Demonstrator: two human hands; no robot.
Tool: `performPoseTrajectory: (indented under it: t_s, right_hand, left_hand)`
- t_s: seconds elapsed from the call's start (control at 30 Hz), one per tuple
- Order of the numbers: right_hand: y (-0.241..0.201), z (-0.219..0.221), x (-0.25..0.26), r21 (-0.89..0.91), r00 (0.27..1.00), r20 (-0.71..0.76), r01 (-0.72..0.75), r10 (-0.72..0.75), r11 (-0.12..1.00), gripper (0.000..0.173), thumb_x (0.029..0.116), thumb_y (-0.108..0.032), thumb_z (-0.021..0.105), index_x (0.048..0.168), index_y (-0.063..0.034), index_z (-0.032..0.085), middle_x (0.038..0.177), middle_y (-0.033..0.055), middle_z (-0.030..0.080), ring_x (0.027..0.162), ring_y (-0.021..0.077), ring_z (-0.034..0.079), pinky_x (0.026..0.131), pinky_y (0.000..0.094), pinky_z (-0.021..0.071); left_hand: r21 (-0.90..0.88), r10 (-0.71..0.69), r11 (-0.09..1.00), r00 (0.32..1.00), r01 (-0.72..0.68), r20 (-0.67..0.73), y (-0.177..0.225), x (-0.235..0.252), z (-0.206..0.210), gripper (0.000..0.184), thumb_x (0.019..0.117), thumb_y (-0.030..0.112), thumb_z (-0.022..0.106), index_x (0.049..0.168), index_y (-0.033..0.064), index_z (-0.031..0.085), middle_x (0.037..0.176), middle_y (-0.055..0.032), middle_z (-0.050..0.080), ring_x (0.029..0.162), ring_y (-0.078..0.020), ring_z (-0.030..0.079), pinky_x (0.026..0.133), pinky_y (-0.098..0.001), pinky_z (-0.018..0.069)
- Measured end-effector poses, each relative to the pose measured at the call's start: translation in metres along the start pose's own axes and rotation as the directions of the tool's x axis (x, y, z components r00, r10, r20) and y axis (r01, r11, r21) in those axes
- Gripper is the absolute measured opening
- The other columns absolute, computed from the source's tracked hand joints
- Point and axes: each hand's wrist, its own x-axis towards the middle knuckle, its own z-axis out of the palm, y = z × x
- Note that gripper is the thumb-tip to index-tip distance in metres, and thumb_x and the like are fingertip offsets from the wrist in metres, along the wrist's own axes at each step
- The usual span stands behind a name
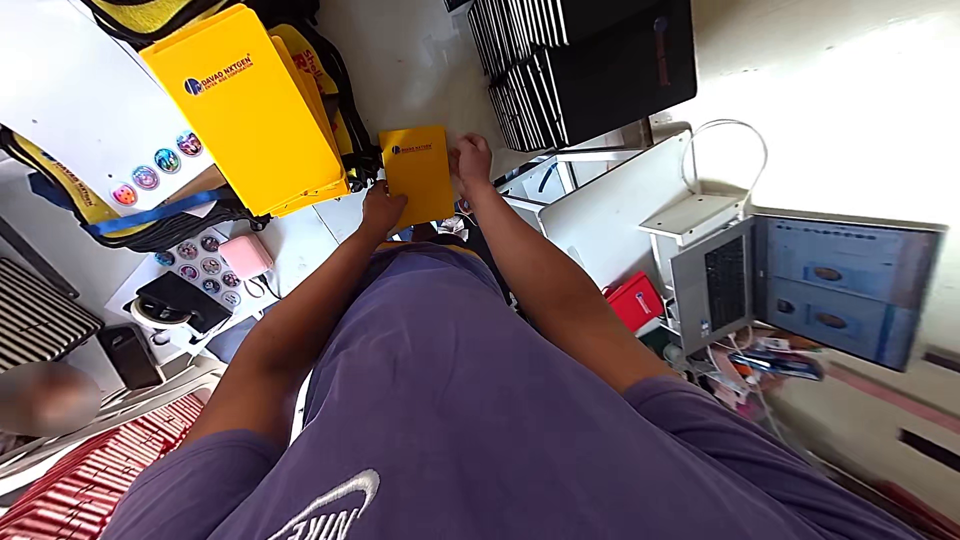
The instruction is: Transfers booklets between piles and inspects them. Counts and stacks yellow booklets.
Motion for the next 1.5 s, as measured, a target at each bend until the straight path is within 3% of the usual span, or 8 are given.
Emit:
performPoseTrajectory:
  t_s: [0.2, 0.43, 0.7, 0.83, 1.07, 1.23, 1.37, 1.5]
  right_hand:
    - [0.017, -0.022, -0.038, -0.427, 0.999, 0.048, 0.030, -0.010, 0.904, 0.035, 0.0985, -0.024, 0.064, 0.127, -0.0045, 0.067, 0.118, 0.0144, 0.072, 0.114, 0.0288, 0.066, 0.099, 0.0544, 0.0521]
    - [0.025, -0.034, -0.041, -0.287, 0.993, 0.027, 0.121, -0.119, 0.950, 0.028, 0.1055, -0.023, 0.053, 0.120, -0.0059, 0.069, 0.109, 0.0126, 0.072, 0.101, 0.0241, 0.068, 0.090, 0.0489, 0.0551]
    - [0.001, -0.014, -0.026, -0.665, 0.923, 0.296, 0.385, -0.248, 0.640, 0.034, 0.0975, -0.019, 0.065, 0.129, -0.0079, 0.068, 0.125, 0.0162, 0.068, 0.116, 0.0322, 0.065, 0.100, 0.0529, 0.0531]
    - [-0.001, 0.005, -0.014, -0.719, 0.913, 0.311, 0.407, -0.263, 0.563, 0.037, 0.0933, -0.019, 0.070, 0.130, -0.0131, 0.068, 0.125, 0.0181, 0.063, 0.115, 0.0340, 0.063, 0.096, 0.0523, 0.0546]
    - [-0.014, 0.018, -0.008, -0.763, 0.911, 0.330, 0.411, -0.247, 0.499, 0.041, 0.0915, -0.017, 0.069, 0.133, -0.0161, 0.067, 0.132, 0.0198, 0.060, 0.116, 0.0366, 0.063, 0.094, 0.0547, 0.0550]
    - [-0.015, 0.021, -0.007, -0.778, 0.911, 0.332, 0.411, -0.244, 0.475, 0.036, 0.0922, -0.016, 0.067, 0.128, -0.0142, 0.068, 0.127, 0.0181, 0.062, 0.114, 0.0334, 0.064, 0.093, 0.0510, 0.0560]
    - [-0.019, 0.021, -0.003, -0.786, 0.909, 0.362, 0.417, -0.206, 0.456, 0.037, 0.0917, -0.016, 0.067, 0.128, -0.0137, 0.067, 0.127, 0.0188, 0.061, 0.115, 0.0341, 0.064, 0.092, 0.0520, 0.0559]
    - [-0.024, 0.021, 0.009, -0.803, 0.914, 0.384, 0.400, -0.129, 0.443, 0.037, 0.0898, -0.016, 0.069, 0.127, -0.0141, 0.066, 0.128, 0.0198, 0.059, 0.117, 0.0356, 0.062, 0.092, 0.0544, 0.0554]
  left_hand:
    - [-0.040, 0.072, 0.997, 0.997, -0.071, 0.031, 0.019, -0.012, 0.017, 0.044, 0.0951, 0.027, 0.070, 0.127, -0.0014, 0.063, 0.113, -0.0197, 0.070, 0.105, -0.0306, 0.069, 0.095, -0.0531, 0.0553]
    - [0.139, 0.272, 0.953, 0.962, -0.270, 0.000, 0.072, -0.042, -0.008, 0.033, 0.1062, 0.026, 0.055, 0.122, -0.0023, 0.063, 0.113, -0.0218, 0.069, 0.108, -0.0327, 0.068, 0.098, -0.0538, 0.0540]
    - [0.135, 0.578, 0.794, 0.666, -0.593, -0.471, 0.092, -0.116, -0.141, 0.034, 0.1083, 0.017, 0.047, 0.132, -0.0042, 0.058, 0.118, -0.0132, 0.069, 0.106, -0.0132, 0.069, 0.095, -0.0330, 0.0579]
    - [0.104, 0.498, 0.789, 0.531, -0.605, -0.686, 0.067, -0.108, -0.183, 0.031, 0.1085, 0.012, 0.044, 0.133, -0.0027, 0.056, 0.113, -0.0079, 0.070, 0.101, -0.0087, 0.070, 0.090, -0.0281, 0.0590]
    - [0.078, 0.346, 0.892, 0.563, -0.445, -0.750, 0.037, -0.092, -0.189, 0.038, 0.1049, 0.015, 0.050, 0.140, -0.0007, 0.050, 0.107, -0.0064, 0.069, 0.090, -0.0073, 0.069, 0.080, -0.0260, 0.0591]
    - [0.211, 0.398, 0.901, 0.531, -0.379, -0.748, 0.035, -0.088, -0.179, 0.057, 0.0995, 0.021, 0.058, 0.148, -0.0002, 0.039, 0.127, -0.0100, 0.065, 0.105, -0.0108, 0.068, 0.088, -0.0272, 0.0577]
    - [0.339, 0.470, 0.879, 0.490, -0.334, -0.734, 0.036, -0.092, -0.174, 0.067, 0.0942, 0.023, 0.062, 0.152, -0.0016, 0.037, 0.152, -0.0234, 0.042, 0.132, -0.0261, 0.052, 0.102, -0.0331, 0.0505]
    - [0.539, 0.696, 0.715, 0.381, -0.446, -0.608, 0.060, -0.113, -0.154, 0.061, 0.0937, 0.021, 0.064, 0.147, -0.0046, 0.046, 0.153, -0.0316, 0.039, 0.141, -0.0410, 0.041, 0.111, -0.0460, 0.0425]
